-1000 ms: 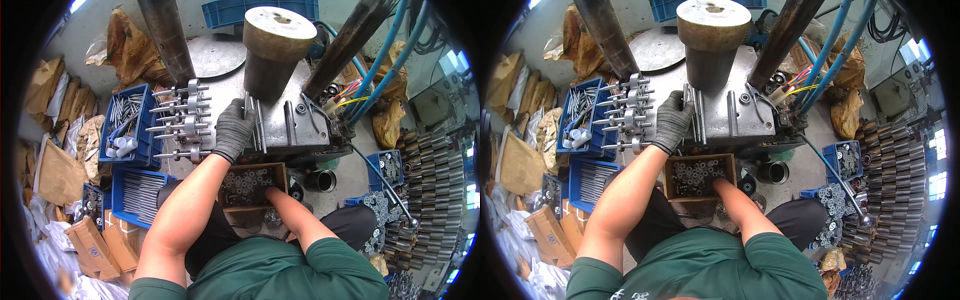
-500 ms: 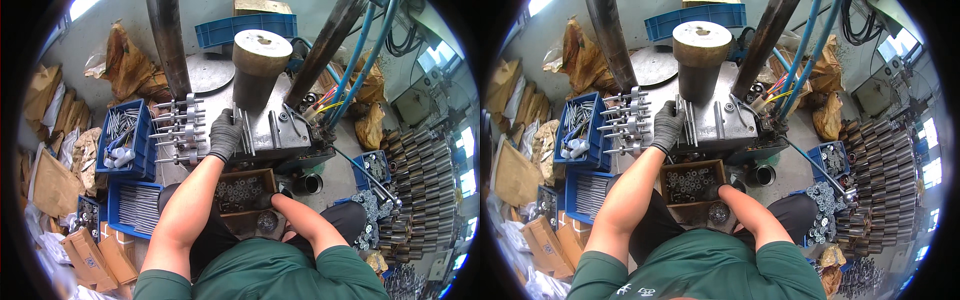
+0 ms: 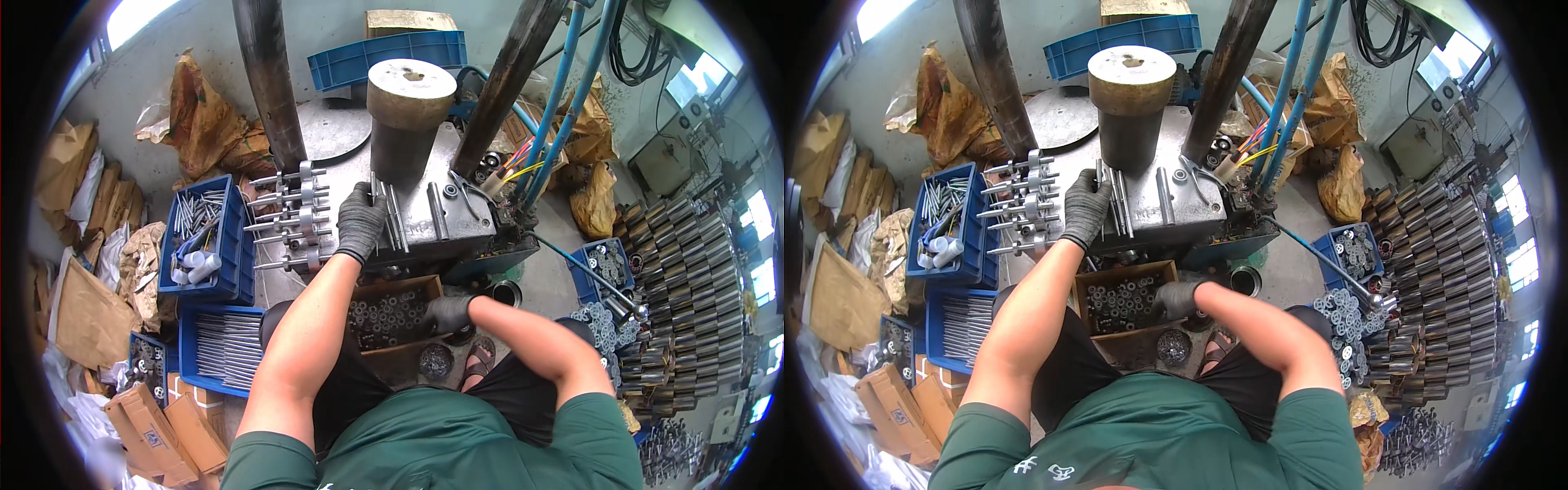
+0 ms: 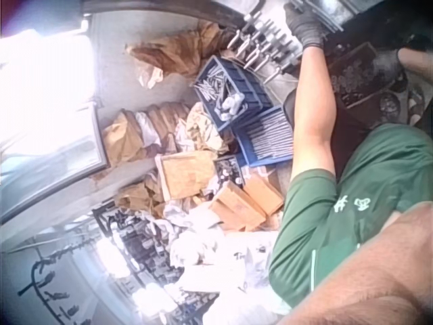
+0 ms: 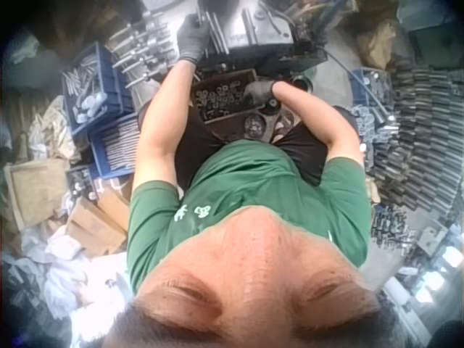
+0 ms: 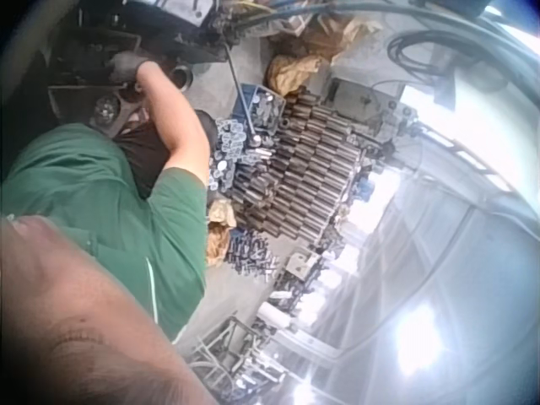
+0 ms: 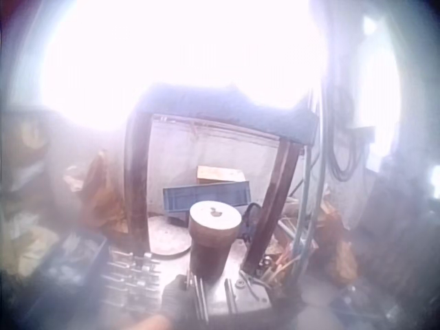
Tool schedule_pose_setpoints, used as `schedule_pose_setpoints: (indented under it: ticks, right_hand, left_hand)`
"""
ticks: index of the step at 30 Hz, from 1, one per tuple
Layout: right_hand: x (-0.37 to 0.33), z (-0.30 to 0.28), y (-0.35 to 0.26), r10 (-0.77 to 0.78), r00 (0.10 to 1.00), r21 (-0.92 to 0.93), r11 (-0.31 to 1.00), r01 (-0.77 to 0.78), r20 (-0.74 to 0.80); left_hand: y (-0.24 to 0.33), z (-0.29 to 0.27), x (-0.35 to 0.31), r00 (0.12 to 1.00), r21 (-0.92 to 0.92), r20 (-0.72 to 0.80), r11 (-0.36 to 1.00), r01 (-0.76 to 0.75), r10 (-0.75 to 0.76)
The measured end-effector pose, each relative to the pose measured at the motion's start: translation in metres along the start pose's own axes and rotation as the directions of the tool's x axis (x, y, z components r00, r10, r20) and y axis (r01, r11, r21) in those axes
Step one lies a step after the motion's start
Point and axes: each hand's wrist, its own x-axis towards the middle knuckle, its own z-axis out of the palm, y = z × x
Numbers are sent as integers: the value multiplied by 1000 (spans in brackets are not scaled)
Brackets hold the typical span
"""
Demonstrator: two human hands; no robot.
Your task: Operating a hydraulic press machine to process and assemble metal components.
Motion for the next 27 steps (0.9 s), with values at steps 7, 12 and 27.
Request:
schedule_pose_setpoints:
  ticks: [7, 12, 27]
  right_hand:
    - [-111, -125, -18, -146, 751, 58, 970, 238, -644]
    - [-75, -159, 6, 116, 476, 72, 991, -110, -872]
    - [-16, -152, 15, -76, 215, -83, 996, -24, -974]
  left_hand:
    - [4, 1, -2, 1000, 43, -5, 999, -6, 6]
    - [7, 0, -2, 999, 97, 38, 995, 9, -13]
    - [-6, 5, 2, 996, 47, 72, 998, 50, -53]
